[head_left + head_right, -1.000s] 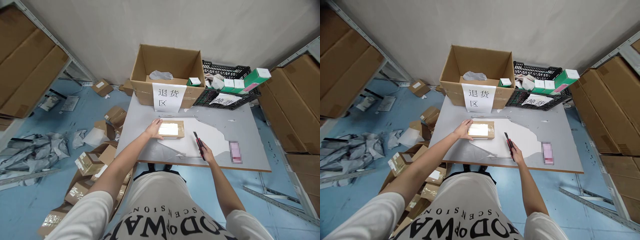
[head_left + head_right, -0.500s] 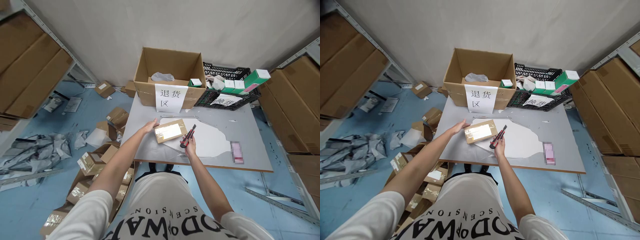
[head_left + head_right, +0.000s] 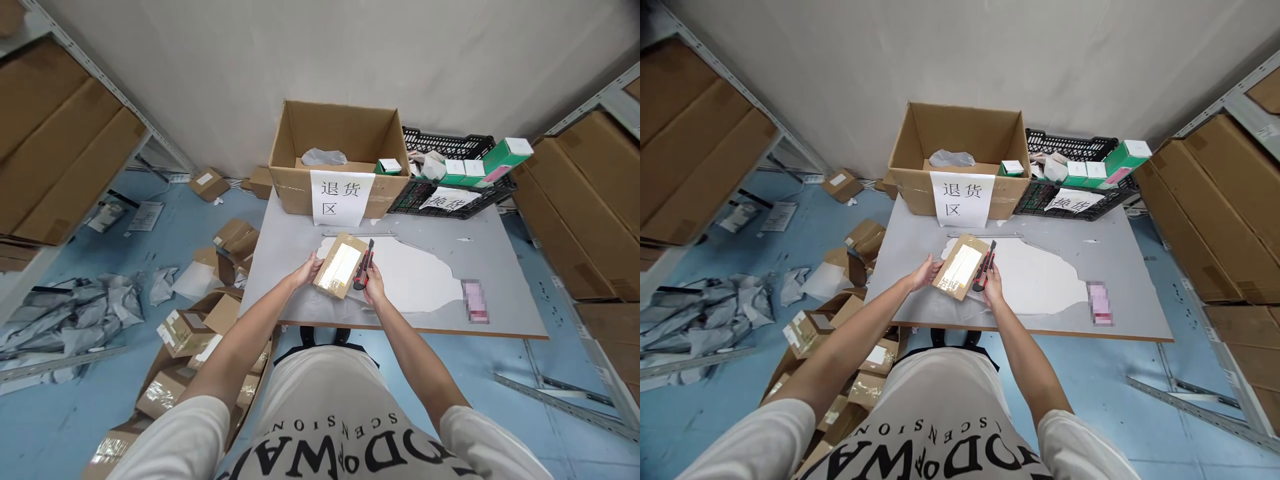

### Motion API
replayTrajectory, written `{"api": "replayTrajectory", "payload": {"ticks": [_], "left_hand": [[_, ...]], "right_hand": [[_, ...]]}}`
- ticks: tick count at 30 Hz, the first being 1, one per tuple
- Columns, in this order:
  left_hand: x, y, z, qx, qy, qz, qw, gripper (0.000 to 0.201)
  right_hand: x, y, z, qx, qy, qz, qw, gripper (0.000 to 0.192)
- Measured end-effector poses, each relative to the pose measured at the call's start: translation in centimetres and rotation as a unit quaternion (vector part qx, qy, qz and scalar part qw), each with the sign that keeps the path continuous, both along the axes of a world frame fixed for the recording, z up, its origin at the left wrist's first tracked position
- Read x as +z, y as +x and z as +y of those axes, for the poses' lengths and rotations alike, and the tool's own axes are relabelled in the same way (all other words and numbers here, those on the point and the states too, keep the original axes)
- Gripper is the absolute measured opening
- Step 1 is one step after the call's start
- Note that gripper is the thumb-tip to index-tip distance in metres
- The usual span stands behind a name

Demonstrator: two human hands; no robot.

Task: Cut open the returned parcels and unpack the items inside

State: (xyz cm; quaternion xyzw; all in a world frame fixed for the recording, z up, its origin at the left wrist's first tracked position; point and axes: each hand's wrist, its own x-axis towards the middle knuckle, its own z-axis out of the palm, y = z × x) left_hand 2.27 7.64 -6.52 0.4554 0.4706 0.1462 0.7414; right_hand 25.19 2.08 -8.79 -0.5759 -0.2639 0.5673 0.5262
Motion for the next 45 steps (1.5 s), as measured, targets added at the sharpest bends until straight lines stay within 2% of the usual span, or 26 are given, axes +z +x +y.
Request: {"api": "replayTrajectory", "payload": {"ticks": [3, 9, 13, 17, 20, 22, 26, 28, 31, 33, 36, 39, 42, 45], "left_hand": [[0.0, -0.1, -1.5, 0.035, 0.014, -0.02, 0.999, 0.086], [-1.0, 1.1, -5.2, 0.165, 0.058, -0.084, 0.981, 0.081], [-1.7, 2.0, -7.0, 0.227, 0.084, -0.066, 0.968, 0.082], [-2.6, 1.8, -7.2, 0.245, 0.07, -0.036, 0.966, 0.08], [-3.3, 0.5, -6.0, 0.25, 0.075, 0.018, 0.965, 0.078], [-3.4, -0.6, -4.3, 0.246, 0.096, 0.073, 0.962, 0.079], [-2.6, -2.4, 1.8, 0.22, 0.176, 0.155, 0.947, 0.081], [-1.9, -2.7, 5.2, 0.205, 0.209, 0.162, 0.942, 0.082], [-0.9, -2.1, 9.2, 0.151, 0.213, 0.143, 0.955, 0.081], [-0.5, -1.5, 10.6, 0.121, 0.195, 0.132, 0.964, 0.081], [-0.3, -0.7, 10.9, 0.117, 0.164, 0.123, 0.972, 0.08], [0.2, -0.8, 10.3, 0.134, 0.135, 0.11, 0.976, 0.077], [1.3, -1.7, 9.3, 0.167, 0.106, 0.085, 0.977, 0.073], [2.2, -2.9, 7.6, 0.218, 0.088, 0.059, 0.97, 0.069]], "right_hand": [[0.6, 0.5, 1.3, 0.001, 0.014, 0.001, 1.0, 0.05], [1.3, 0.7, 4.9, 0.078, 0.023, -0.022, 0.996, 0.054], [0.7, 0.0, 6.8, 0.119, 0.041, -0.053, 0.991, 0.048], [0.1, -0.8, 7.2, 0.13, 0.04, -0.039, 0.99, 0.044], [0.1, -0.9, 6.7, 0.121, 0.03, -0.016, 0.992, 0.042], [0.0, -0.5, 5.8, 0.087, 0.021, -0.004, 0.996, 0.043], [-0.7, 0.6, 1.9, -0.062, 0.006, 0.009, 0.998, 0.051], [-1.4, 0.9, -0.9, -0.105, -0.02, 0.009, 0.994, 0.053], [-2.1, 0.3, -5.0, -0.101, -0.075, 0.016, 0.992, 0.051], [-2.1, -0.9, -6.6, -0.09, -0.089, 0.03, 0.992, 0.047], [-1.4, -3.0, -6.8, -0.087, -0.087, 0.056, 0.991, 0.039], [0.2, -4.0, -5.3, -0.125, -0.087, 0.086, 0.985, 0.028], [2.1, -3.2, -3.1, -0.167, -0.07, 0.131, 0.975, 0.016], [3.6, -1.0, -0.2, -0.131, -0.053, 0.132, 0.981, 0.01]]}}
